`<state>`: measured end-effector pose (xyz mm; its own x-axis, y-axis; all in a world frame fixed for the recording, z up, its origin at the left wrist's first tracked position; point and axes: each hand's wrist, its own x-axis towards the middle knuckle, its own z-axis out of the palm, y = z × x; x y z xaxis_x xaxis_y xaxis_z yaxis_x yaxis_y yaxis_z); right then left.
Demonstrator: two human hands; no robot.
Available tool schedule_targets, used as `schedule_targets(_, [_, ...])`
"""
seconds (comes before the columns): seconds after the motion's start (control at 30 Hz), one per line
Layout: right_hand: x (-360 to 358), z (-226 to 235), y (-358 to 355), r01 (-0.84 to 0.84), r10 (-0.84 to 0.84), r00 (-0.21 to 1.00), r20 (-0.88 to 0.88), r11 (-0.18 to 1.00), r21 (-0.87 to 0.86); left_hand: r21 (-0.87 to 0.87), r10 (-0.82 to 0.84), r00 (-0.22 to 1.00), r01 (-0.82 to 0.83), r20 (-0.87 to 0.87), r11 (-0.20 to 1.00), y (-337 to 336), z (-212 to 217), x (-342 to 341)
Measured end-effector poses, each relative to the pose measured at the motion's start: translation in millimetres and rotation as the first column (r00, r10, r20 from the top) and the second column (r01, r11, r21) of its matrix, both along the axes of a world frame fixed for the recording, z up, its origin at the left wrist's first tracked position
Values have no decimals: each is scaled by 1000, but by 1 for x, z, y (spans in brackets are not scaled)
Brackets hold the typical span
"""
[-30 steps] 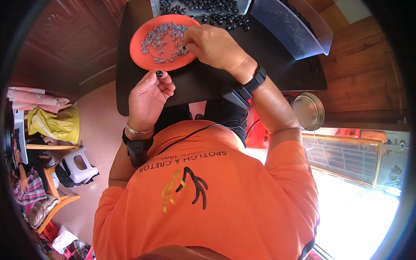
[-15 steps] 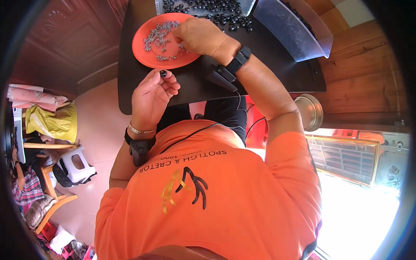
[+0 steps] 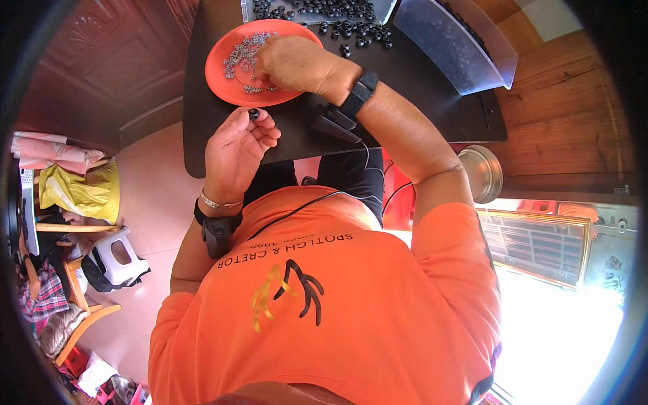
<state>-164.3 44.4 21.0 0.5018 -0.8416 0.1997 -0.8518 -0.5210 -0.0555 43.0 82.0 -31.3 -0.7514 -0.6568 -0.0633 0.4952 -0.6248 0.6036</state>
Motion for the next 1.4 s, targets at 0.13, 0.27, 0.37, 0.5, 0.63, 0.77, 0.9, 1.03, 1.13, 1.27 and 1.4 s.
schedule_targets(0.13, [-1,-4,1,1,-3,999,-32,997,-71,-14,-4,1000,4,4,1000,-1,0,0])
schedule_targets(0.27, [5,11,21,70,-76,954,290,997,28,4,2,1000,-2,-13,1000,-1,-1,0])
schedule_targets(0.37, [18,22,51,-54,-200,638,743,952,302,-16,-11,1000,11,-26,1000,-1,1,0])
schedule_targets(0.5, [30,17,75,-212,-256,412,874,906,366,5,-27,999,27,-42,1000,3,5,-4])
schedule_targets(0.63, [31,9,81,-38,-26,624,781,997,64,31,-25,999,26,-33,999,7,6,-8])
schedule_targets(0.77, [31,-4,86,45,6,667,745,998,-49,14,-12,999,13,-38,1000,9,5,-9])
schedule_targets(0.9, [37,-12,100,93,15,635,772,991,-95,9,-6,1000,6,-21,1000,15,5,-11])
schedule_targets(1.03, [38,-19,110,113,7,534,845,990,-79,-50,-26,998,29,59,998,17,9,-11])
schedule_targets(1.13, [37,-19,112,109,23,555,832,989,-101,-83,-69,996,74,63,994,16,11,-11])
schedule_targets(1.27, [38,-18,114,94,-59,459,887,995,18,-51,-75,995,78,62,996,15,8,-11])
schedule_targets(1.4, [40,-15,117,-23,-314,161,936,947,322,-48,-91,994,94,58,994,13,6,-10])
